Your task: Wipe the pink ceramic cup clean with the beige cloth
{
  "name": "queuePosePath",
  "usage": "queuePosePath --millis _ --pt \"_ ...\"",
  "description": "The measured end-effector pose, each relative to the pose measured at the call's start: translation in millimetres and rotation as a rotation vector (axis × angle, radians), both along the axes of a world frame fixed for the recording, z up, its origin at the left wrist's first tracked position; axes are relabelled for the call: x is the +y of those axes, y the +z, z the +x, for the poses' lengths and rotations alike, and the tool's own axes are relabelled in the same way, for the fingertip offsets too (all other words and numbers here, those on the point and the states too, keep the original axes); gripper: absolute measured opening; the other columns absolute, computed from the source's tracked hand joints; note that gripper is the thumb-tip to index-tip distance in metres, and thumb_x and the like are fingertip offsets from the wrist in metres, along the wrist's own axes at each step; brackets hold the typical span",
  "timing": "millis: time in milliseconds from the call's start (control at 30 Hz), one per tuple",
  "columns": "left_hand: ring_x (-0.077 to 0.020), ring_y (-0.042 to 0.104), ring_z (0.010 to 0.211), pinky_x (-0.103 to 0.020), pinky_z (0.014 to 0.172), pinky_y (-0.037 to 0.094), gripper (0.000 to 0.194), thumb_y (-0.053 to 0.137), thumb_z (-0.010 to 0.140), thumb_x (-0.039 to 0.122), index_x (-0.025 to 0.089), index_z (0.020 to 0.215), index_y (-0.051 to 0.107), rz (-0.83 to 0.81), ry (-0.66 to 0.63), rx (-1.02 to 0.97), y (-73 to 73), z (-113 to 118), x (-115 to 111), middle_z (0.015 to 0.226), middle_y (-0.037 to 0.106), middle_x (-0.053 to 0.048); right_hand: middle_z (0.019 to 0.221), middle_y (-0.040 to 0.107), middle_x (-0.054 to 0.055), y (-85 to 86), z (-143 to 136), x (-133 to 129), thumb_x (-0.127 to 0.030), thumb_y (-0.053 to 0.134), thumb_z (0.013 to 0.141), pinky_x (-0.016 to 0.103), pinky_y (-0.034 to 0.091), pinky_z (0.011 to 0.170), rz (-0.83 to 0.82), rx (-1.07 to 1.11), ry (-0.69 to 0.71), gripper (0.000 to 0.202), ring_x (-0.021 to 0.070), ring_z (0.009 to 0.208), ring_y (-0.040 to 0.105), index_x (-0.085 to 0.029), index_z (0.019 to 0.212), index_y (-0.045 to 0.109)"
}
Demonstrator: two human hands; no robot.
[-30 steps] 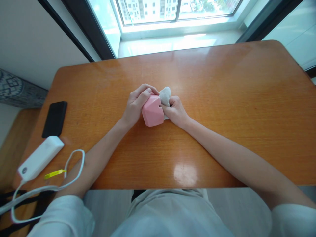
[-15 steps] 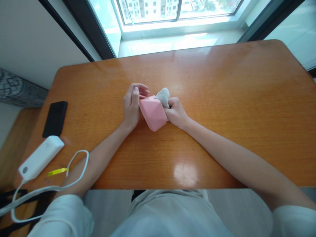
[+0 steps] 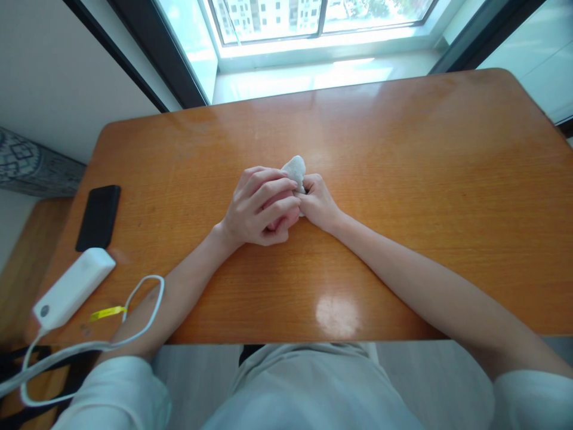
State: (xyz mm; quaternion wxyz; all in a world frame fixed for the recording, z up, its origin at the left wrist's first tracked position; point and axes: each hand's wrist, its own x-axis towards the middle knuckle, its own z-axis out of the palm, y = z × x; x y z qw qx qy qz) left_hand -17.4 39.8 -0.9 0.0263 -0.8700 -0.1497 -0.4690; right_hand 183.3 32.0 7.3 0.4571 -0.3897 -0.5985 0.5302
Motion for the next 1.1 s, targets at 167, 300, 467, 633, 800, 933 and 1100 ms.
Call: queuePosePath --millis 167,300,467,633,800,933,1100 --pt "-0.0328 0.077 0.127 -0.056 0.108 0.063 0.024 0.072 0.097 0.047 0.034 0.116 0.080 -0.065 0.114 0.060 5.2 3.8 -6.2 0.131 0.082 -0.006 0.059 0.033 -0.006 3.7 1.0 -1.2 -0.040 0.065 0.074 0.025 0.025 0.053 0.002 0.002 -0.028 0.034 0.0084 0.060 0.027 -0.025 0.056 0.041" --pt "-0.0334 0.076 0.125 -0.056 0.107 0.063 0.025 0.074 0.096 0.044 0.034 0.118 0.081 -0.174 0.082 0.015 12.1 8.4 -10.0 0.134 0.081 -0.008 0.059 0.033 -0.006 5.1 3.1 -1.0 -0.045 0.072 0.076 0.026 0.024 0.052 -0.010 -0.003 -0.033 0.042 0.0079 0.059 0.028 -0.024 0.055 0.042" --pt "-0.0300 0.074 0.117 -0.053 0.108 0.061 0.021 0.065 0.103 0.039 0.032 0.118 0.079 -0.309 0.044 -0.043 24.8 14.1 -14.2 0.129 0.081 -0.008 0.057 0.034 -0.006 2.5 5.1 0.3 -0.047 0.072 0.079 0.025 0.024 0.052 -0.007 -0.021 -0.050 0.045 0.0084 0.060 0.030 -0.024 0.054 0.043" --pt "-0.0284 0.074 0.116 -0.050 0.108 0.061 0.027 0.055 0.113 0.044 0.029 0.116 0.078 -0.554 0.026 -0.161 32.1 18.2 -16.3 0.126 0.078 -0.010 0.055 0.037 -0.006 3.6 3.8 -1.6 -0.049 0.078 0.078 0.025 0.026 0.051 -0.045 -0.009 -0.042 0.048 0.0082 0.058 0.032 -0.023 0.053 0.046" --pt "-0.0247 0.074 0.111 -0.042 0.104 0.059 0.034 0.055 0.115 0.055 0.027 0.113 0.075 -0.845 0.021 -0.332 28.7 20.5 -10.5 0.112 0.077 -0.006 0.055 0.040 -0.006 6.7 1.3 -3.4 -0.053 0.082 0.078 0.025 0.025 0.050 -0.063 0.012 -0.050 0.052 0.0073 0.056 0.031 -0.023 0.052 0.048" --pt "-0.0220 0.072 0.097 -0.036 0.091 0.058 0.041 0.058 0.111 0.066 0.027 0.108 0.073 -1.022 0.044 -0.363 32.2 21.7 -8.7 0.104 0.077 -0.003 0.054 0.037 -0.006 5.9 1.4 -3.5 -0.055 0.084 0.079 0.025 0.024 0.050 -0.082 0.011 -0.050 0.055 0.0073 0.056 0.031 -0.023 0.053 0.047" --pt "-0.0196 0.066 0.085 -0.035 0.083 0.056 0.037 0.059 0.108 0.057 0.025 0.099 0.076 -1.175 0.026 -0.397 32.7 18.6 -0.5 0.098 0.075 -0.003 0.056 0.035 -0.006 5.4 1.4 -3.6 -0.060 0.085 0.078 0.026 0.021 0.052 -0.064 0.002 -0.065 0.062 0.0074 0.058 0.029 -0.024 0.052 0.043"
